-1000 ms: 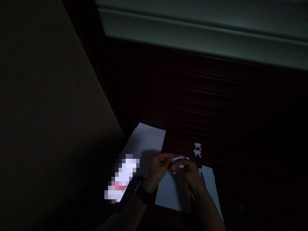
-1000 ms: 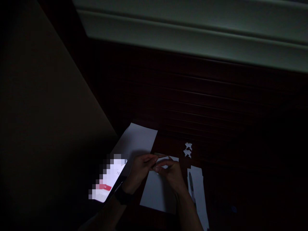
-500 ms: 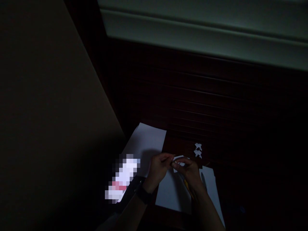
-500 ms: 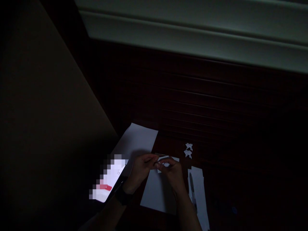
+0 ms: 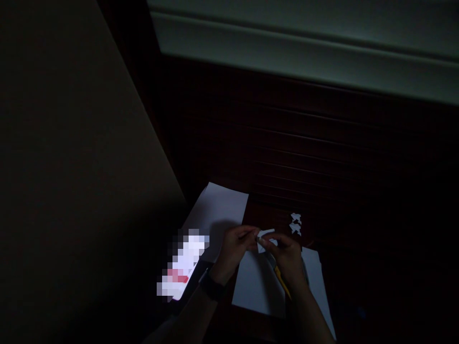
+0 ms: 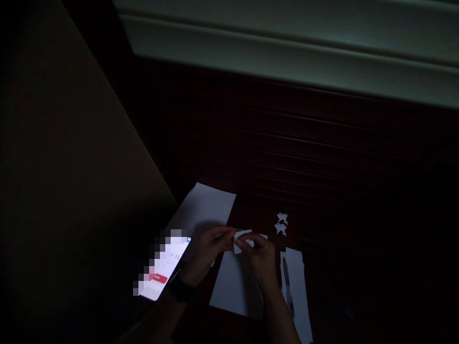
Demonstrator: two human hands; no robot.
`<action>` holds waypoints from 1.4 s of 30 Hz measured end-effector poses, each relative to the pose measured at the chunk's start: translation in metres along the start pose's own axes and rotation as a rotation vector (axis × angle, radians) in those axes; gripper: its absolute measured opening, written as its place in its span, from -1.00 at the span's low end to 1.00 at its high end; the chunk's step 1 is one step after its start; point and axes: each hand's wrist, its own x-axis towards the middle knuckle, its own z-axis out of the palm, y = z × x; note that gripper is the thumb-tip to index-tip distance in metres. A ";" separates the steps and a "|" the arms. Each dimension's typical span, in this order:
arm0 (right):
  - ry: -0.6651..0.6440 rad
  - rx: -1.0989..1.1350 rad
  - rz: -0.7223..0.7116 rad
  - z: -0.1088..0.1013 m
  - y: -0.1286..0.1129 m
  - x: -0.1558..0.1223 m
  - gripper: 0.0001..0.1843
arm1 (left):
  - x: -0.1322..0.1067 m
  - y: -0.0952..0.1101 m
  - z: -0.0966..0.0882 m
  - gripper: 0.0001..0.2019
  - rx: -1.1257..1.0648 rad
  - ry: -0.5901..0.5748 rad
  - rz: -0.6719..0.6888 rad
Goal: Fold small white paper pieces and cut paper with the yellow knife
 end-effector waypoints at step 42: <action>0.176 -0.284 -0.099 0.000 0.005 -0.002 -0.84 | -0.003 -0.025 0.008 -0.79 -0.163 -0.115 -0.013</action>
